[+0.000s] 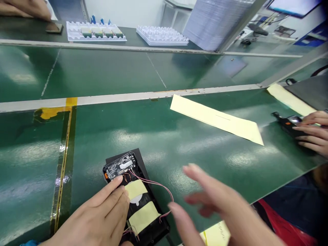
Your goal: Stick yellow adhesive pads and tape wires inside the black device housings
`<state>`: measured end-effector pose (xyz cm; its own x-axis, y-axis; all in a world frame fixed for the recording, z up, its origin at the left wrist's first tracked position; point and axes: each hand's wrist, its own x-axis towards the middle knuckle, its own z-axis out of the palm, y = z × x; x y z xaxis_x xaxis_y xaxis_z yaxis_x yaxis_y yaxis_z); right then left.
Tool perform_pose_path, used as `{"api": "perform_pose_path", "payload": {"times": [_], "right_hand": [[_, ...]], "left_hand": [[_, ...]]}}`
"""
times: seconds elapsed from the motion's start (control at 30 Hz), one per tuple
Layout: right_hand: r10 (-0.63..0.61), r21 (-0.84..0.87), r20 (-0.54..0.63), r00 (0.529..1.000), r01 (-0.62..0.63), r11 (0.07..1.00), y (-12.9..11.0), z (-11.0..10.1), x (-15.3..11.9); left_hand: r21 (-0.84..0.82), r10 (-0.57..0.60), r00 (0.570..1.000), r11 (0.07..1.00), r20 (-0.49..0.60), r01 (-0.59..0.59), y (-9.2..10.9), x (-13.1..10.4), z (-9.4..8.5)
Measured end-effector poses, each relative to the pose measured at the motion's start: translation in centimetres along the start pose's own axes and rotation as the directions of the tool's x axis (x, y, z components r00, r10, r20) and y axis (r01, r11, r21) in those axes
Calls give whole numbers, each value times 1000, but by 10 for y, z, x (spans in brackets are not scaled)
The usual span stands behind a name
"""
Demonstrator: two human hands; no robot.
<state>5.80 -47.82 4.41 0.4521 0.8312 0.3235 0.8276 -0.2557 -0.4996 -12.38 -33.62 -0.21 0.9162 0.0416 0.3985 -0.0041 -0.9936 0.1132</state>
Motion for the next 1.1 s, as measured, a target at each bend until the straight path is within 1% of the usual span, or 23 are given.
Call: {"api": "perform_pose_path", "payload": {"times": [0.03, 0.07, 0.13, 0.2, 0.23, 0.37, 0.43, 0.57, 0.73, 0.8, 0.87, 0.93, 1.0, 1.03, 1.1], "right_hand": [[20, 38, 57, 998, -22, 999, 2, 5, 0], [26, 100, 138, 990, -40, 994, 4, 12, -1], [51, 254, 292, 955, -129, 959, 8, 30, -4], [92, 347, 364, 927, -227, 910, 11, 43, -7], [103, 374, 372, 923, -250, 893, 12, 46, -8], [92, 402, 389, 916, -259, 878, 14, 46, -9], [72, 402, 392, 917, -241, 883, 16, 45, -9], [34, 414, 359, 933, -191, 890, 19, 47, -10], [32, 386, 368, 929, -184, 904, 19, 49, -12], [32, 385, 351, 936, -175, 906, 18, 50, -13], [29, 400, 340, 940, -173, 900, 18, 52, -14], [30, 420, 356, 934, -189, 888, 19, 51, -15], [16, 413, 352, 936, -171, 895, 21, 44, -16], [-2, 396, 324, 946, -133, 908, 21, 39, -16], [-56, 354, 206, 977, -21, 935, 19, 26, -15]], "left_hand": [[0, -9, 1000, 1000, -16, 9, 1, -1, 0], [14, -8, 1000, 1000, -18, 9, 1, -2, 0], [59, 50, 999, 997, 15, -51, 1, -3, 1], [102, 117, 990, 987, 73, -124, 0, -1, 1], [120, 129, 986, 983, 103, -141, 0, 0, 1], [168, 63, 984, 981, 168, -92, 2, 8, 2], [157, 36, 981, 985, 189, -66, 4, 11, 3], [146, -6, 975, 989, 224, -28, 9, 15, 4], [168, -68, 957, 986, 281, 20, 16, 29, 1], [173, -61, 953, 985, 297, 9, 19, 35, 0], [221, -64, 955, 975, 290, -2, 20, 37, -3], [267, -83, 955, 964, 284, 5, 20, 33, -10], [246, -88, 956, 969, 280, 17, 19, 21, -23], [219, -91, 955, 975, 284, 28, 19, 12, -30], [190, -112, 954, 980, 279, 60, 19, -7, -42]]}}
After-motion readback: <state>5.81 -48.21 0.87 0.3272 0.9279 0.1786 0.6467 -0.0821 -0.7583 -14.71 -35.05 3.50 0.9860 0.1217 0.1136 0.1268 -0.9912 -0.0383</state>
